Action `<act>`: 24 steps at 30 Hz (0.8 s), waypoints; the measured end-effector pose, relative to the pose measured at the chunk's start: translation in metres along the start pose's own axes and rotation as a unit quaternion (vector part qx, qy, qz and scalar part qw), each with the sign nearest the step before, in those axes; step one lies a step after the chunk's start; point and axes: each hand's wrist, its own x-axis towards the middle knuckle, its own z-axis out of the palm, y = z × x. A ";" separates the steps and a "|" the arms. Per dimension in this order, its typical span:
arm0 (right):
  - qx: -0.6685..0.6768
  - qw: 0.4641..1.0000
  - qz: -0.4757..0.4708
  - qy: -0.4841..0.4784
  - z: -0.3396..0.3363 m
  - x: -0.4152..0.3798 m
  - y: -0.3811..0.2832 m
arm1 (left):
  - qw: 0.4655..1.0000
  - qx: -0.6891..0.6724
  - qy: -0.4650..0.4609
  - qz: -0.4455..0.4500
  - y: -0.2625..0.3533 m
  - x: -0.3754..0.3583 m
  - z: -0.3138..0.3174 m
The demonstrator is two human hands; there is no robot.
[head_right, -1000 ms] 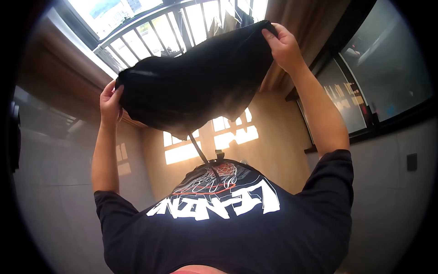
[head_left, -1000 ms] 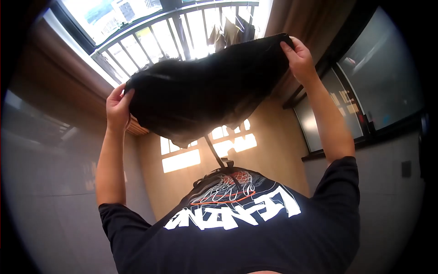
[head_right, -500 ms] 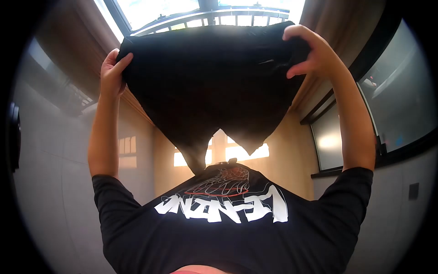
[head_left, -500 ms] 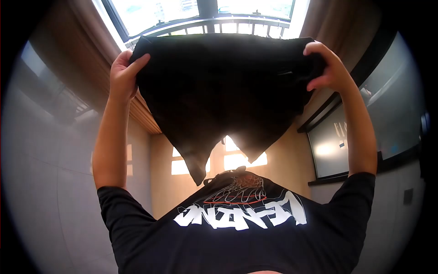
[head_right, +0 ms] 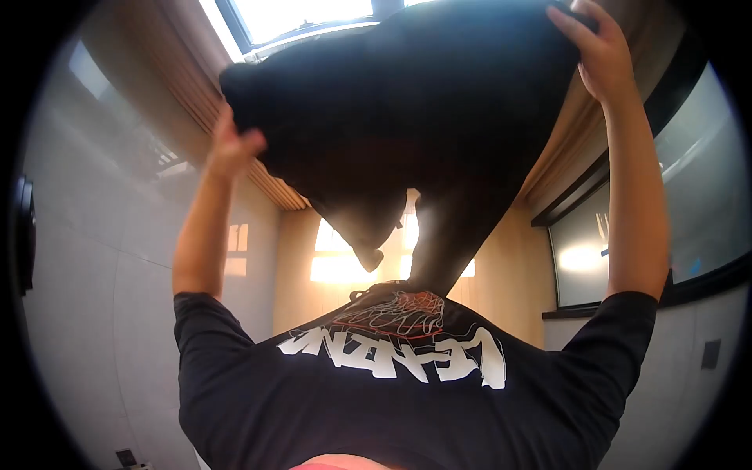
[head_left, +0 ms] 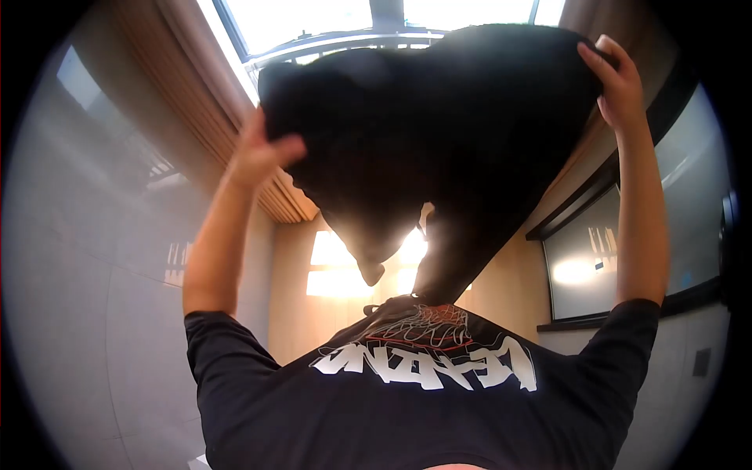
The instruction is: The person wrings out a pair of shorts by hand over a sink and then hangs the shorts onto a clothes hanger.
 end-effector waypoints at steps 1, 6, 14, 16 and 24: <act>0.038 0.998 0.015 0.038 0.007 0.012 -0.010 | 0.988 0.106 -0.105 -0.040 -0.058 -0.028 0.002; -0.343 0.938 -0.015 -0.040 0.063 0.029 -0.060 | 0.964 0.006 -0.102 -0.245 -0.187 -0.081 0.107; -0.108 0.992 0.038 0.058 0.065 0.077 -0.060 | 0.968 -0.009 0.073 -0.239 -0.322 -0.088 0.159; -0.096 0.992 0.058 0.054 0.055 0.085 -0.066 | 0.952 -0.222 0.099 -0.188 -0.318 -0.076 0.173; 0.038 0.984 0.104 0.137 0.033 0.067 -0.074 | 0.885 -0.417 0.089 -0.188 -0.263 -0.017 0.171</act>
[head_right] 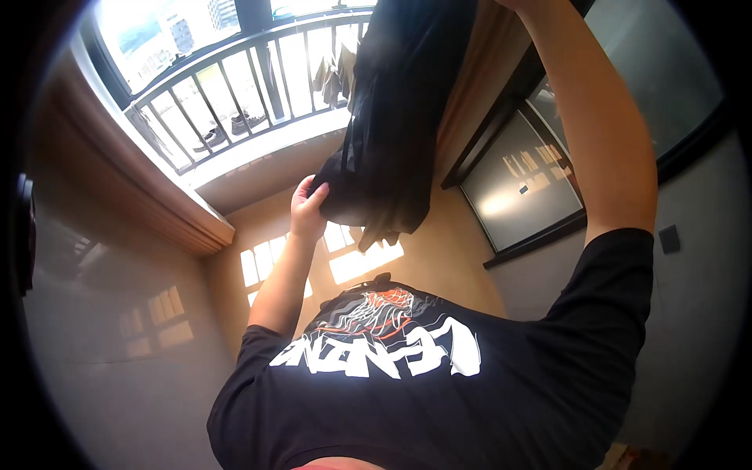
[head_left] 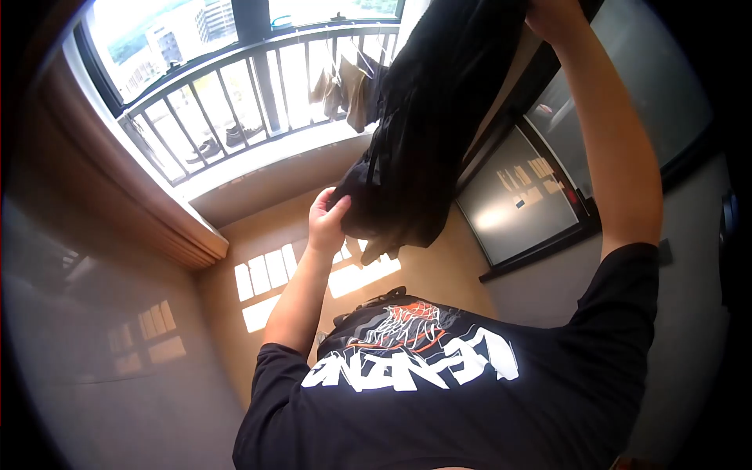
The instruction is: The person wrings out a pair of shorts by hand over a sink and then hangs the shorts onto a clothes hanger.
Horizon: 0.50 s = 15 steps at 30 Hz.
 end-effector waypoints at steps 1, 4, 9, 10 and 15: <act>0.001 1.000 -0.012 -0.002 -0.010 -0.007 -0.003 | 0.999 -0.043 0.014 -0.026 0.000 -0.008 0.005; 0.009 1.000 -0.024 -0.002 -0.032 -0.013 -0.002 | 0.984 -0.110 -0.049 -0.128 0.007 -0.022 0.019; 0.009 1.000 -0.015 -0.005 -0.037 -0.023 0.001 | 0.991 -0.017 -0.027 -0.128 -0.005 -0.050 0.031; 0.017 1.000 -0.021 -0.003 -0.035 -0.023 0.001 | 0.992 -0.018 -0.014 -0.120 -0.002 -0.054 0.034; 0.042 0.998 -0.031 -0.028 -0.024 -0.024 0.001 | 0.988 0.119 -0.033 -0.095 0.005 -0.073 0.028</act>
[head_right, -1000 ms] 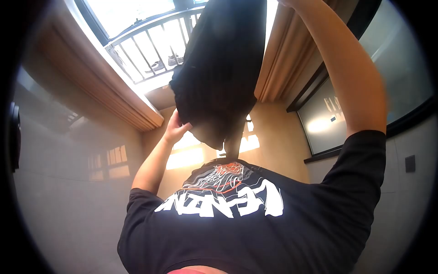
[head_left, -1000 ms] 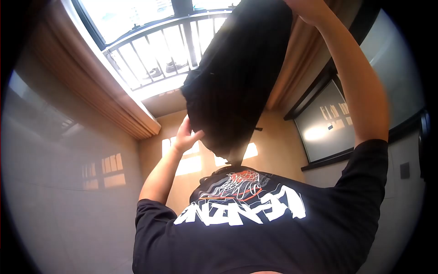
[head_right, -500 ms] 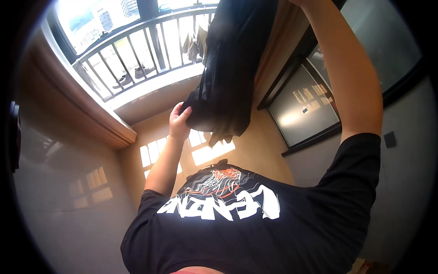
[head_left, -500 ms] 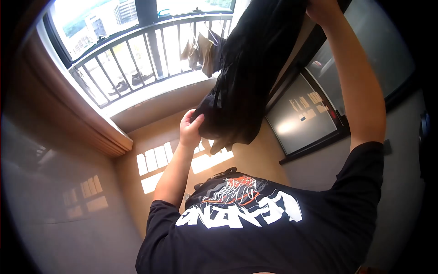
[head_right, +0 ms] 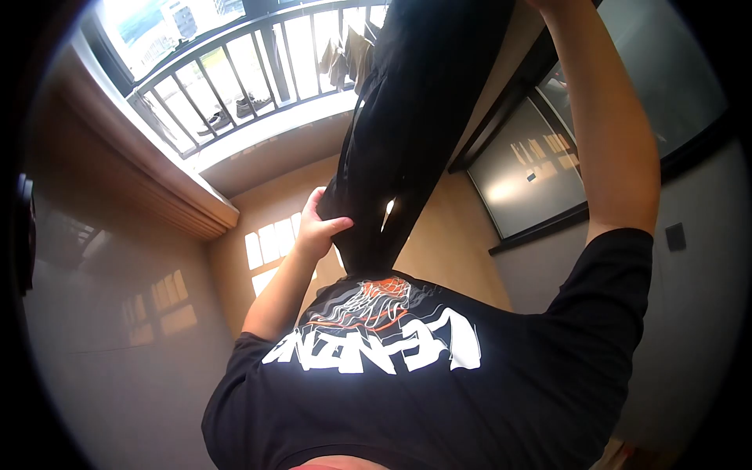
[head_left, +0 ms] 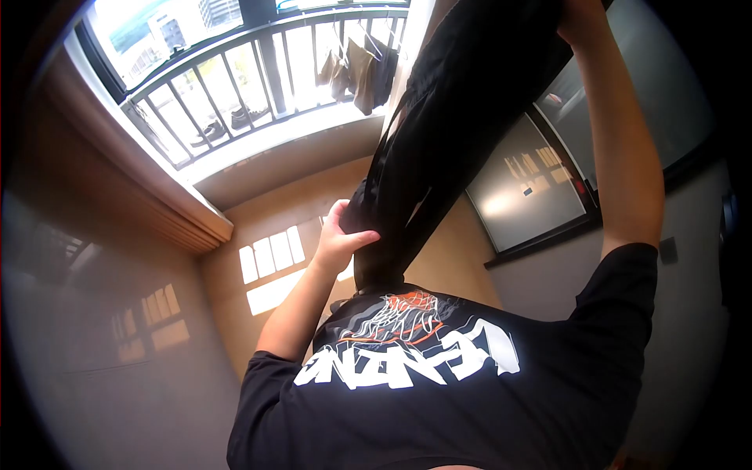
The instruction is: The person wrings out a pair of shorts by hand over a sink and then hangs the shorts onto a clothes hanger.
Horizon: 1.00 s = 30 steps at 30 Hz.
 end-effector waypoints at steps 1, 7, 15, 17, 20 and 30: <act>0.011 1.000 -0.005 -0.024 0.003 0.001 0.000 | 0.998 0.059 -0.023 0.004 0.001 -0.005 -0.005; 0.089 0.968 -0.003 -0.237 0.022 -0.003 -0.007 | 0.948 0.311 -0.042 0.048 0.053 0.022 -0.081; -0.047 0.948 0.017 -0.313 -0.037 -0.021 -0.007 | 0.928 0.311 -0.172 0.110 0.135 0.054 0.031; -0.175 0.942 0.038 -0.283 -0.088 -0.023 0.000 | 0.865 0.470 -0.110 0.136 0.153 0.034 0.029; -0.230 0.947 0.042 -0.221 -0.085 -0.056 0.007 | 0.697 0.683 -0.057 0.210 0.206 0.007 0.045; -0.104 0.982 0.029 -0.154 -0.124 -0.061 0.059 | 0.621 0.719 -0.173 0.258 0.289 -0.014 0.078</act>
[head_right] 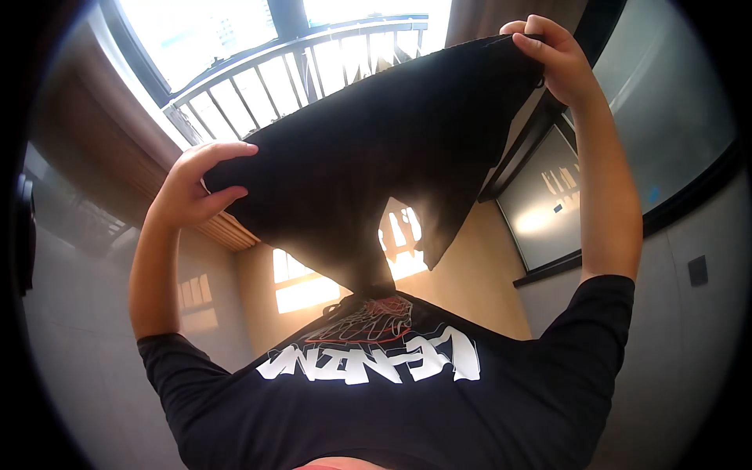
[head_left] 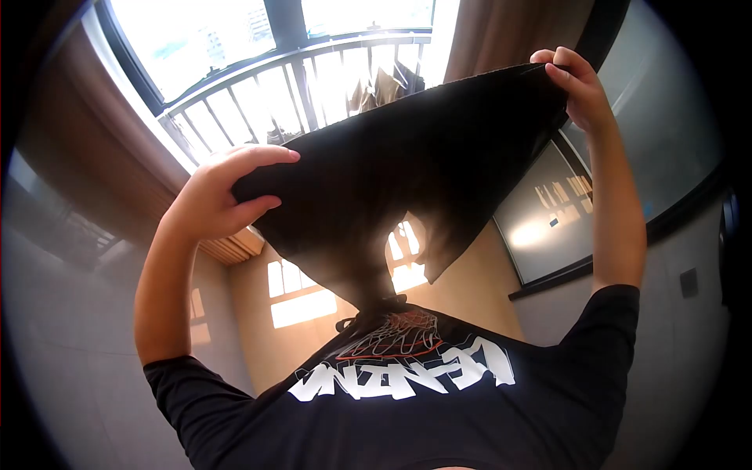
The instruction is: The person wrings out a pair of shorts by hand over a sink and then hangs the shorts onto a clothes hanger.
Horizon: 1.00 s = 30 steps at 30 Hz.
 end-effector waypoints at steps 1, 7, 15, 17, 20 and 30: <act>0.005 1.000 -0.007 0.013 0.000 0.004 0.004 | 1.000 -0.009 -0.002 -0.026 0.000 -0.004 -0.003; 0.004 0.998 -0.047 -0.040 0.020 0.024 0.014 | 0.986 0.065 0.023 -0.154 0.005 -0.028 -0.023; 0.031 0.978 -0.078 -0.189 0.102 0.105 0.034 | 0.881 0.161 -0.338 -0.288 0.041 -0.086 0.029; 0.018 0.967 -0.084 -0.241 0.133 0.126 0.037 | 0.822 0.163 -0.422 -0.345 0.052 -0.102 0.045; 0.002 0.952 -0.047 -0.301 0.180 0.149 0.050 | 0.775 0.221 -0.358 -0.472 0.055 -0.140 0.050; 0.161 0.964 -0.087 -0.193 0.293 0.232 0.080 | 0.924 0.044 0.131 -0.357 0.072 -0.266 -0.065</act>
